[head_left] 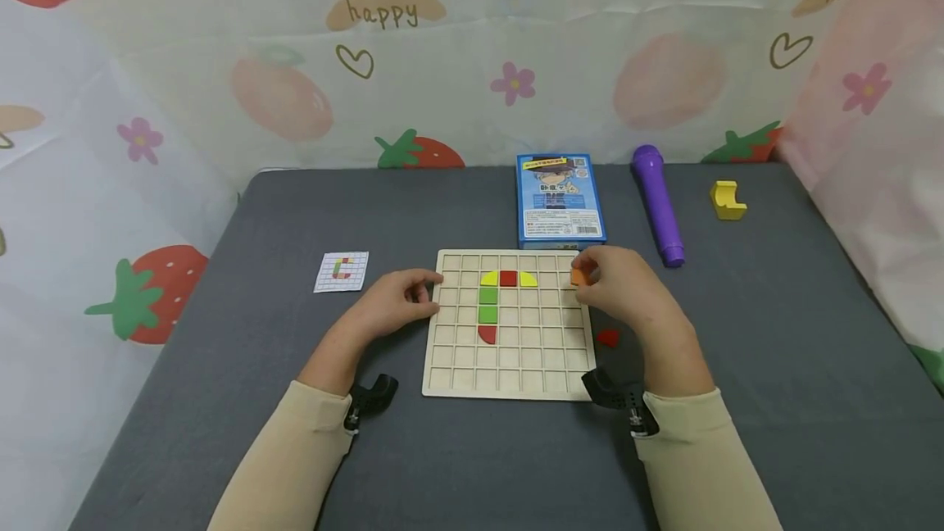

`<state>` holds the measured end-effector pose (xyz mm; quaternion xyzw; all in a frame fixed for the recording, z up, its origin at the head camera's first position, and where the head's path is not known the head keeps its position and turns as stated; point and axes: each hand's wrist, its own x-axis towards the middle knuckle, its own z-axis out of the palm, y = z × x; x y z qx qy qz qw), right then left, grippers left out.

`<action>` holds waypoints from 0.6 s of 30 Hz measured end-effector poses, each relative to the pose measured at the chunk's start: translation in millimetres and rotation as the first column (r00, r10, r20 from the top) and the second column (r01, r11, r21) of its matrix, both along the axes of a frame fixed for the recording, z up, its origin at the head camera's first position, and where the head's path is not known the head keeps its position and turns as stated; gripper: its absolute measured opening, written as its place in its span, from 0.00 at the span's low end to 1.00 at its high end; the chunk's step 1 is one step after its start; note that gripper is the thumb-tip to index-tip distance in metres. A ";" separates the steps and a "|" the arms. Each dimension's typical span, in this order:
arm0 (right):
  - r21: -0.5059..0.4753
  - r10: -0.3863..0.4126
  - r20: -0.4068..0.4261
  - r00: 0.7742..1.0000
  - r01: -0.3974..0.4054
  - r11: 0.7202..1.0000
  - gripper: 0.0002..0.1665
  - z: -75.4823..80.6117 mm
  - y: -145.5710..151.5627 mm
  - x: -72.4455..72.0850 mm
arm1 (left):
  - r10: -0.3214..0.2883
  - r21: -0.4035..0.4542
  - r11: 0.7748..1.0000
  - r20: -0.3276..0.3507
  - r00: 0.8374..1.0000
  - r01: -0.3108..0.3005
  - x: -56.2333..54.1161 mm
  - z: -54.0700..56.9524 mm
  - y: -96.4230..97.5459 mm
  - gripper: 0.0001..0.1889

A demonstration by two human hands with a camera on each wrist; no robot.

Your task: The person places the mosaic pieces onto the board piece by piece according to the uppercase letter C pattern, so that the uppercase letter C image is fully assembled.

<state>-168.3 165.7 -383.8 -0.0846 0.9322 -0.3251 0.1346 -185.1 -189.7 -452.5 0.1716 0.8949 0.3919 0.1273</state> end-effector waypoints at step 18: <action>0.010 0.287 0.064 0.956 -0.288 0.958 0.12 -5.0 -64.5 18.3 | 0.005 -0.009 1.000 -0.005 1.000 -0.005 -0.7 -0.2 0.5 0.23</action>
